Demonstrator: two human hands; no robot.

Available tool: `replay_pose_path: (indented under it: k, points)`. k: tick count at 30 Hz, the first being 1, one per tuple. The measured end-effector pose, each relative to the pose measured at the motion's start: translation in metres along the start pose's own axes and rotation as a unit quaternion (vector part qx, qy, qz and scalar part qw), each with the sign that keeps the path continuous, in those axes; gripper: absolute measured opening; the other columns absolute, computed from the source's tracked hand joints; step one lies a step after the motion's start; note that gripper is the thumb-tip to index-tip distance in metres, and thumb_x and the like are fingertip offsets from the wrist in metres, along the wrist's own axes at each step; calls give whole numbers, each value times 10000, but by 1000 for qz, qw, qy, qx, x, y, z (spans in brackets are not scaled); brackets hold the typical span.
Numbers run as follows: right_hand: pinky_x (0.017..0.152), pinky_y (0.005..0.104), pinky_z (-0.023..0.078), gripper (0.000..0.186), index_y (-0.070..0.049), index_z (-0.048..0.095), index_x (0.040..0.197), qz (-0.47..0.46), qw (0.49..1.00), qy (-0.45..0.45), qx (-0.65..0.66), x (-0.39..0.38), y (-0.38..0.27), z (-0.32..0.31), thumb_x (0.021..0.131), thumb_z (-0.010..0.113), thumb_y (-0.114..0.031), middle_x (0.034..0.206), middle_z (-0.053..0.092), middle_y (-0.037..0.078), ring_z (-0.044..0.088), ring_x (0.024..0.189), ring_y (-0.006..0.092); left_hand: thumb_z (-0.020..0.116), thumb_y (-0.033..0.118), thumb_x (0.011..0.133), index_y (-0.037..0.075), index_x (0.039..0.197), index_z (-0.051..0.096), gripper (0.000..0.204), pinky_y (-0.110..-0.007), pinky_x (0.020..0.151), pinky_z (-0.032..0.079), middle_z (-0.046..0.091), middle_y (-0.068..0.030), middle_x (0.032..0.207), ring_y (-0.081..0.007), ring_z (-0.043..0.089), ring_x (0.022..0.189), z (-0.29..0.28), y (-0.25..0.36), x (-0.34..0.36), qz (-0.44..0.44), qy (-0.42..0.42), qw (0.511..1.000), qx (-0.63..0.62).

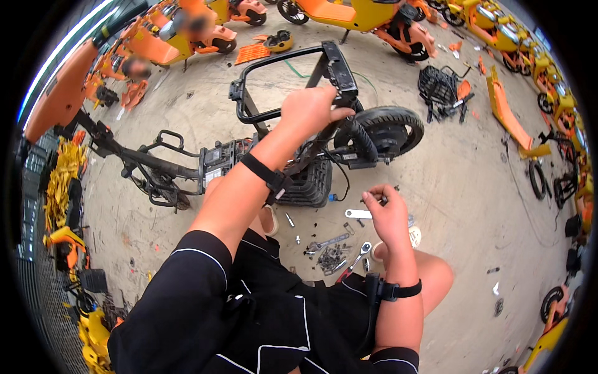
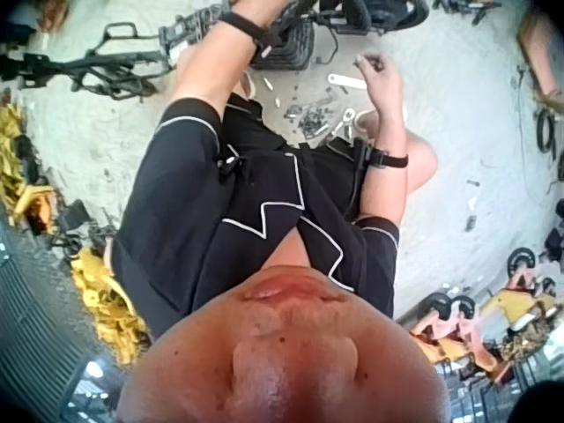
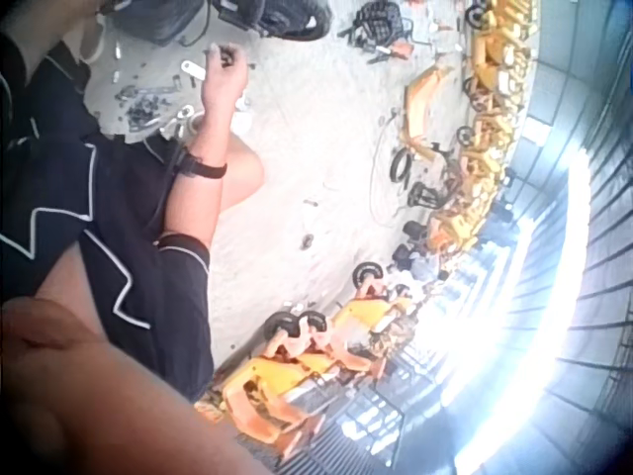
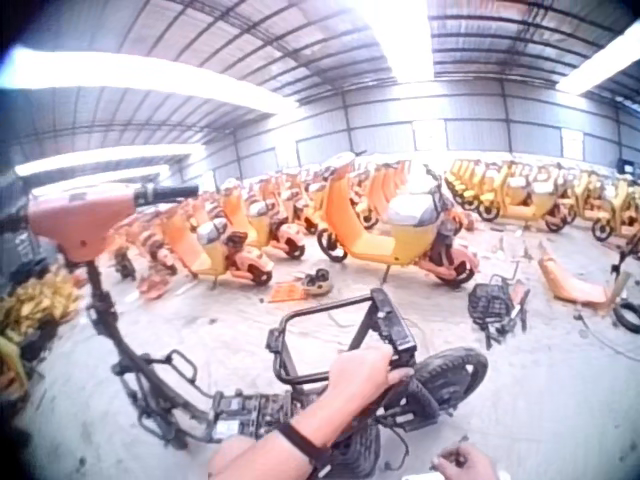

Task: The person assembles a metal bracket and wiring onto a scooter frame by hand and uses a wrench to tighten the bolts while sitting on the floor.

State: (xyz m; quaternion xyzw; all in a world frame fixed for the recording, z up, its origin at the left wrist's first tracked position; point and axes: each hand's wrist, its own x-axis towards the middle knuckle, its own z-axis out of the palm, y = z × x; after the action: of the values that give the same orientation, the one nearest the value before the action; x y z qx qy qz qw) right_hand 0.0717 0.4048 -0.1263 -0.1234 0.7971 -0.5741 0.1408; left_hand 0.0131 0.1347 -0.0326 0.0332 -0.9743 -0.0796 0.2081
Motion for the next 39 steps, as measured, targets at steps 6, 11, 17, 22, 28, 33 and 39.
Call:
replay_pose_path:
  k: [6, 11, 17, 22, 28, 33, 39]
  points:
    - [677, 281, 492, 228, 12, 700, 1051, 23, 999, -10, -27, 9, 10, 9, 928, 740, -175, 844, 694, 49, 609, 755, 122, 775, 432, 823, 69, 927, 719, 382, -462, 838, 537, 690, -146, 908, -351, 659, 927, 12, -14, -17, 76, 115, 990, -31]
    - [631, 282, 486, 255, 5, 705, 1068, 15, 998, 23, -53, 26, 20, 12, 935, 734, -211, 862, 704, 48, 597, 703, 115, 698, 125, 837, 41, 994, 707, 178, -447, 894, 493, 692, -158, 1002, -356, 643, 970, -25, -55, -48, 46, 332, 934, -125]
    - [586, 261, 455, 255, 8, 696, 1086, 36, 994, 101, -9, 36, 11, 31, 960, 716, -214, 828, 675, 30, 551, 650, 90, 644, 159, 941, 24, 1225, 601, 317, -400, 927, 469, 581, -153, 1220, -294, 543, 1134, 16, -160, -106, -179, 432, 874, -134]
    - [613, 240, 431, 268, 13, 684, 1107, 41, 989, 138, 19, 40, -2, 45, 973, 702, -218, 900, 696, 52, 516, 663, 82, 618, 224, 970, -37, 1176, 606, 333, -445, 969, 464, 620, -194, 1140, -338, 590, 1067, 33, -195, -96, -267, 343, 852, -290]
    - [608, 240, 422, 262, 11, 678, 1120, 47, 986, 162, 3, 34, -7, 68, 981, 693, -211, 908, 702, 56, 513, 659, 76, 601, 264, 1002, -39, 1187, 613, 355, -439, 914, 507, 649, -213, 1122, -327, 646, 1007, 34, -188, -88, -233, 280, 859, -361]
    - [578, 234, 430, 251, 18, 679, 1123, 35, 988, 153, -4, 25, -6, 84, 981, 703, -188, 876, 669, 34, 516, 643, 73, 562, 345, 1041, -32, 1251, 620, 434, -378, 962, 494, 703, -210, 1144, -280, 664, 1092, 24, -187, -82, -275, 203, 816, -466]
    - [579, 230, 433, 240, 7, 682, 1106, 4, 989, 141, -41, 28, -25, 75, 983, 707, -198, 884, 682, 35, 519, 643, 70, 578, 333, 1019, -38, 1200, 642, 418, -404, 955, 502, 708, -227, 1133, -333, 675, 1067, 30, -186, -77, -263, 233, 819, -454]
